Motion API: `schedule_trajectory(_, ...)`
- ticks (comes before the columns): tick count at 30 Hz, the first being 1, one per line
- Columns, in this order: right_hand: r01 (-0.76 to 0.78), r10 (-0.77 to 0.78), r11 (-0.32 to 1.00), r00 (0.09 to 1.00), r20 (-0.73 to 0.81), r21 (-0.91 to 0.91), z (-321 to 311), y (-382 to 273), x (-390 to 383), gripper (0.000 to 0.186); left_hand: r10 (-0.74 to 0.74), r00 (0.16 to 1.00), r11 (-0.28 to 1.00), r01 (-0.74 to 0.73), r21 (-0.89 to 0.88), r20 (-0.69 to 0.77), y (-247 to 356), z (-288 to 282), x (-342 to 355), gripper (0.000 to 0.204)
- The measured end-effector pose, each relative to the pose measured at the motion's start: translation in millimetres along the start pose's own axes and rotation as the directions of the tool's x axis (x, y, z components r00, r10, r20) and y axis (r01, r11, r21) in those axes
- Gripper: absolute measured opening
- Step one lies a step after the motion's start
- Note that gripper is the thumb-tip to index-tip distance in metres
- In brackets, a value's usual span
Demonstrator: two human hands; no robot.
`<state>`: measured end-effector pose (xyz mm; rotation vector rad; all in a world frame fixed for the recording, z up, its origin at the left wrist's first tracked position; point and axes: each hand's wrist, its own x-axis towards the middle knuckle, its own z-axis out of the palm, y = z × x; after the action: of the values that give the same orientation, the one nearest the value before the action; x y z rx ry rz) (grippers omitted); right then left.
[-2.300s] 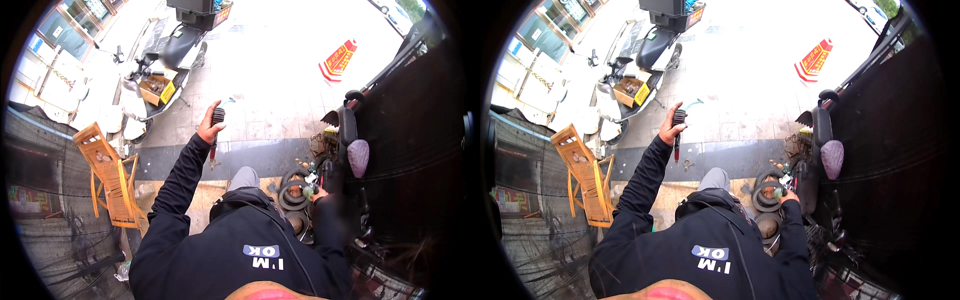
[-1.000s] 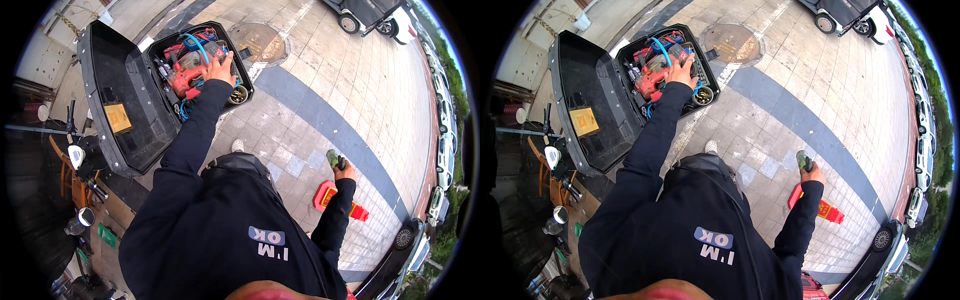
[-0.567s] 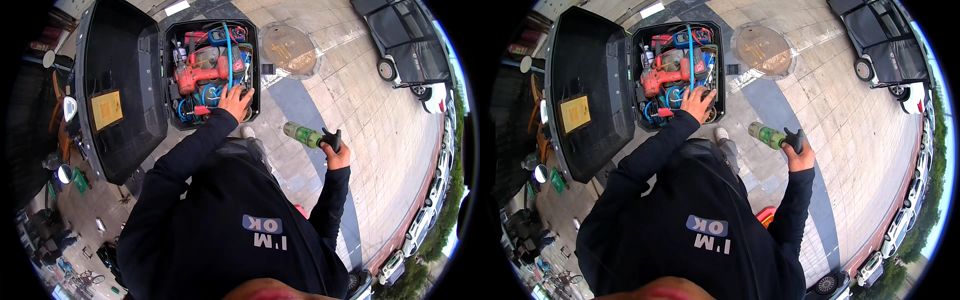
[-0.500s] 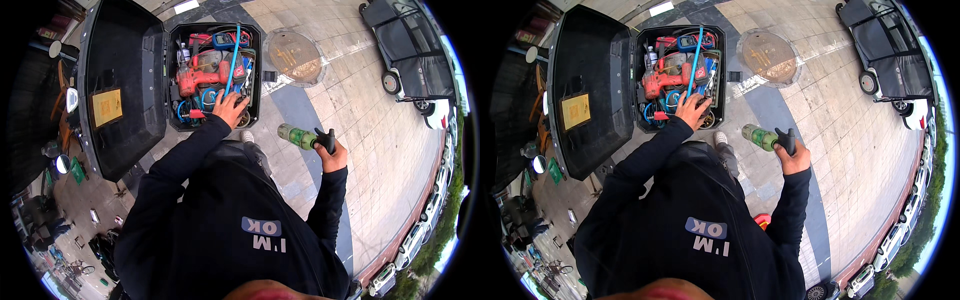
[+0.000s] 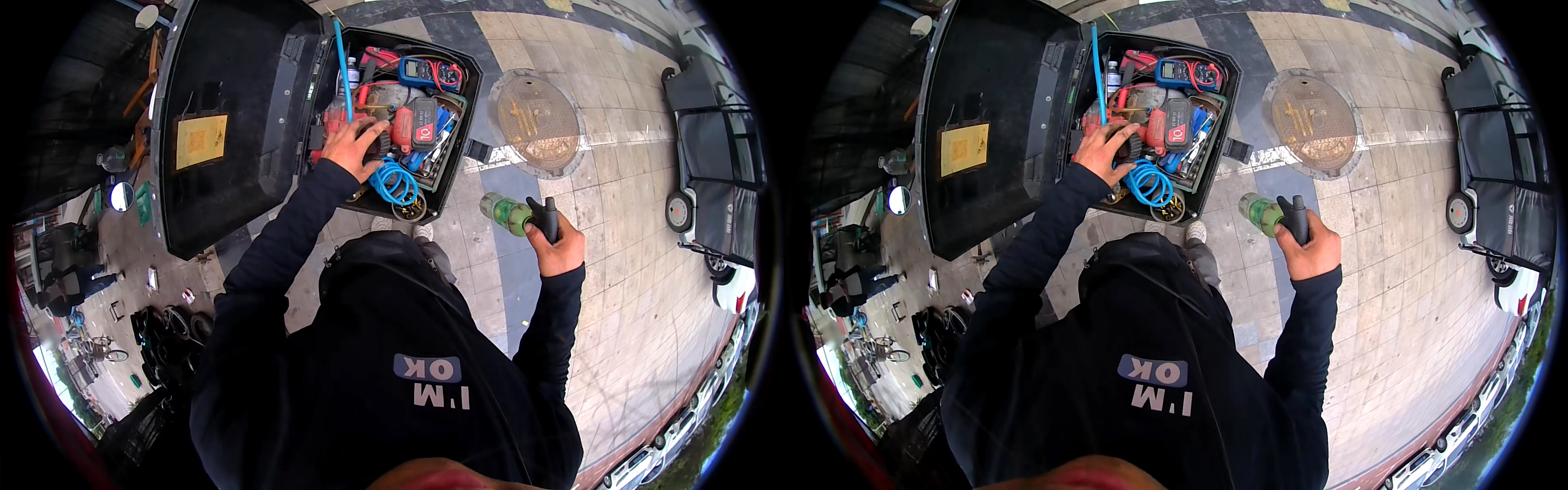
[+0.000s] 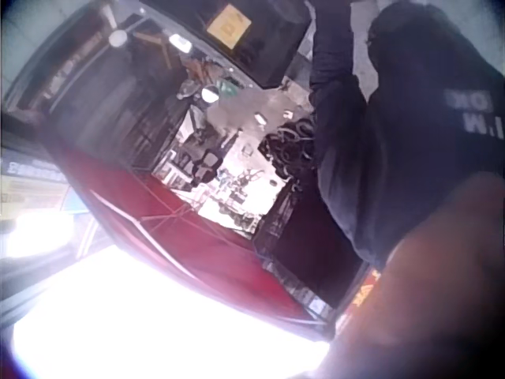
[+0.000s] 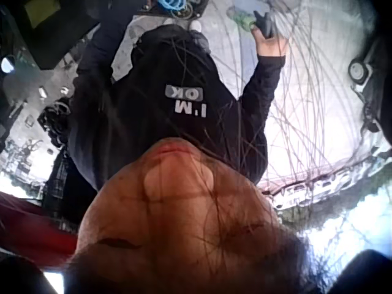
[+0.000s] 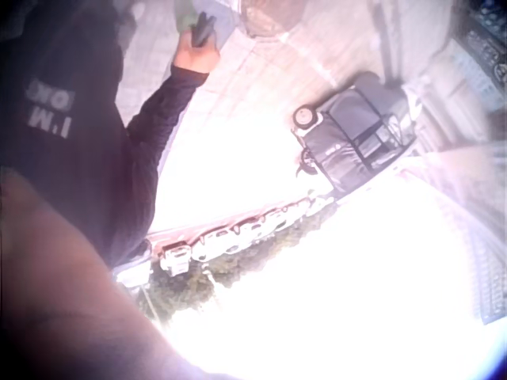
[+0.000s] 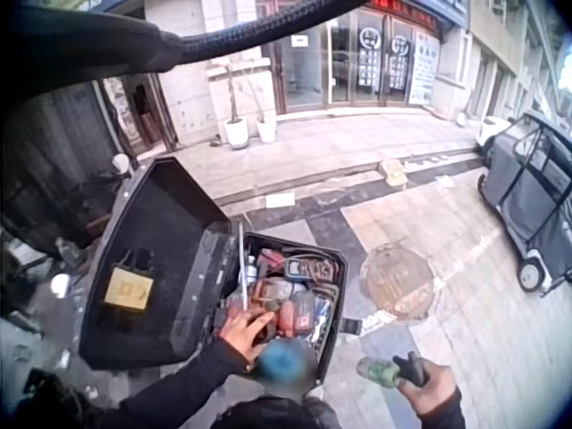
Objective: The person kneels to work on a bicycle wheel using a power tool, then stands to organize tools in a storage compartment on a scooter. They handle various wrenches and a metal part, placing them into the compartment.
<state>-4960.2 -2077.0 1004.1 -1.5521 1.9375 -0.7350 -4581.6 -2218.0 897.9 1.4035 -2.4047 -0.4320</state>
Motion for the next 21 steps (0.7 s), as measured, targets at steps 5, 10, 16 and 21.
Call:
schedule_trajectory(5, -0.001, 0.005, 0.995, 0.999, -0.044, 0.102, -13, -34, -3, 0.035, -0.012, 1.000, 0.996, 0.015, 0.083, -0.027, -8, 32, 13, 0.091)
schedule_trajectory(10, 0.060, -0.059, 0.998, 0.998, -0.026, 0.022, -42, -109, -9, 0.036, 0.009, 0.992, 0.997, -0.018, -0.076, -0.123, -26, 30, -14, 0.092)
schedule_trajectory(16, 0.210, -0.236, 0.961, 0.961, 0.142, 0.178, -38, -174, 13, 0.043, -0.039, 0.968, 0.817, -0.112, -0.566, -0.248, 19, -37, -35, 0.072)
schedule_trajectory(21, 0.319, -0.429, 0.897, 0.792, 0.434, 0.305, 23, -212, 37, 0.037, 0.040, 0.983, 0.544, -0.170, -0.822, -0.177, 51, -90, -83, 0.068)
